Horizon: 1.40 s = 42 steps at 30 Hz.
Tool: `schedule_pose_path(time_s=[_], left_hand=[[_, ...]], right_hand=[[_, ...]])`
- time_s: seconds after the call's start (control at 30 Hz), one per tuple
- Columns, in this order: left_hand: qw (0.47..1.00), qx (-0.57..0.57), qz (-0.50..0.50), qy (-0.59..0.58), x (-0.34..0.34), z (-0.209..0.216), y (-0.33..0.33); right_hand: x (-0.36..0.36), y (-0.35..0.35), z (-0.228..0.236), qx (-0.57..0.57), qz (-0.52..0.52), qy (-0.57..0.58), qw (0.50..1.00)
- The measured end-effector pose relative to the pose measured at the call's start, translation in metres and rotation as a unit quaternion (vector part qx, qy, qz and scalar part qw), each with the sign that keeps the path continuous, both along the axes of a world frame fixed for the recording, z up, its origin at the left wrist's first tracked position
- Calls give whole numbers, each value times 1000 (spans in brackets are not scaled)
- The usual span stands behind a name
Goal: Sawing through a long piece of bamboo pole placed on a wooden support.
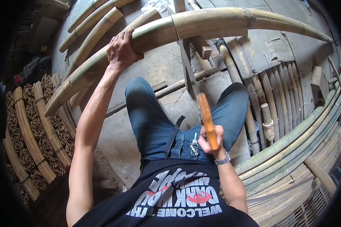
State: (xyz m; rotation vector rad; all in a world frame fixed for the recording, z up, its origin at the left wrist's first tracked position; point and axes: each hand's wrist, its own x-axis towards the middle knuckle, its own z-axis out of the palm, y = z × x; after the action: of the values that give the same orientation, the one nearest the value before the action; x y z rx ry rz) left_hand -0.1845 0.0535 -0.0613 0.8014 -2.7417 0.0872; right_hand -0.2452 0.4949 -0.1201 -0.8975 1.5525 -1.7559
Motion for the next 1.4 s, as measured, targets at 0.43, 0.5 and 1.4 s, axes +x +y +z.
schedule_pose_path(time_s=[0.43,0.5,1.4], left_hand=[[999,3,21,-46,-14,-6,-3],[998,-2,28,-50,-6,-2,-9],[999,20,10,-30,-8,5,6]], right_hand=[[-60,-156,-41,1,-89,144,986],[-21,-78,-27,34,-23,123,992],[-37,-73,32,49,-52,125,990]])
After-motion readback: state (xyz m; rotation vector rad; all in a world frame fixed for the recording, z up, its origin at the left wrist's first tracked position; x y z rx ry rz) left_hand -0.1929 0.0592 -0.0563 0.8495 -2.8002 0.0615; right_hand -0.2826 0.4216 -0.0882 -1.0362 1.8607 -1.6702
